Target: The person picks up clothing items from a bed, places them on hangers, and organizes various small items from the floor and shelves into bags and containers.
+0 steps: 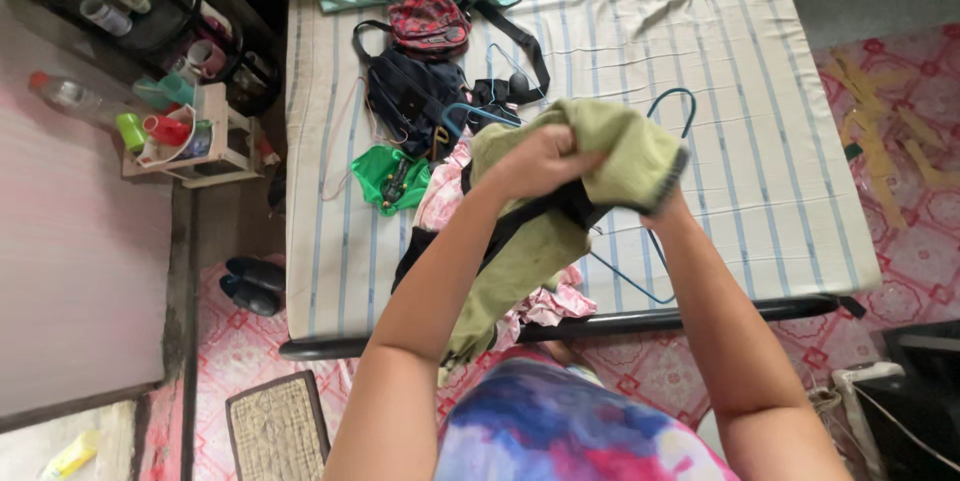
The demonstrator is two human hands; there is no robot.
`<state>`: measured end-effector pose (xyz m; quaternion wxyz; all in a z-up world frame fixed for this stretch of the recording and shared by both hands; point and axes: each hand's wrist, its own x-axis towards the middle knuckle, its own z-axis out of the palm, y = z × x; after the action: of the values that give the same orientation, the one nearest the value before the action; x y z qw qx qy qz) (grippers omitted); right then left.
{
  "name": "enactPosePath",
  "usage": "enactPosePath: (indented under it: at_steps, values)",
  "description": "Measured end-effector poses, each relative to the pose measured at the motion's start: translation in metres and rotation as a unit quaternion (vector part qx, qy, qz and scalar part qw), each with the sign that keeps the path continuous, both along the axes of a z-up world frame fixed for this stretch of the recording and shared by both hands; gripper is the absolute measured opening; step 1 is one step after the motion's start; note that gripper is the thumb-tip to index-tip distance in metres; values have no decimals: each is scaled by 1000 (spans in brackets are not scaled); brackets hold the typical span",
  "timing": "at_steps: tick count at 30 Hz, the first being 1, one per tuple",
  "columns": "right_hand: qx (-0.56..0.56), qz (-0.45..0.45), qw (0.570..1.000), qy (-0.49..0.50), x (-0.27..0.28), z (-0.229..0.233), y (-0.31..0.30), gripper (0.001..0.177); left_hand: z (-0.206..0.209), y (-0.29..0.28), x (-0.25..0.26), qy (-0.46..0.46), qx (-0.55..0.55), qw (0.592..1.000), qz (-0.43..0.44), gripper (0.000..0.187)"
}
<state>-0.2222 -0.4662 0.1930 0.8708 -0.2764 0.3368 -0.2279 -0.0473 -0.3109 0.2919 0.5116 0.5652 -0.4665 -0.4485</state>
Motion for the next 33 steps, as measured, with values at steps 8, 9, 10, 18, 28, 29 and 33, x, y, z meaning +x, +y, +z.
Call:
enactPosePath:
  at_steps: [8, 9, 10, 18, 28, 29, 33]
  values:
    - [-419, 106, 893, 126, -5, 56, 30, 34, -135, -31, -5, -509, 47, 856, 75, 35]
    - [-464, 115, 859, 184, -4, 65, 37, 34, -142, -35, -8, -516, 26, 853, 81, 33]
    - [-558, 112, 807, 158, -1, 72, 45, 34, -143, -38, -8, -524, 2, 848, 86, 32]
    - [-469, 57, 862, 184, -31, 105, 8, 33, -75, -25, -26, -526, -81, 826, 187, 34]
    - [-476, -153, 859, 108, -135, 167, -74, 31, -142, -6, -118, -326, -63, 932, 145, 46]
    - [-477, -169, 856, 107, -146, 169, -84, 30, -144, -17, -120, -345, -65, 926, 139, 39]
    - [-435, -227, 864, 116, -203, 164, -115, 29, -116, -57, -127, -400, -86, 906, 112, 52]
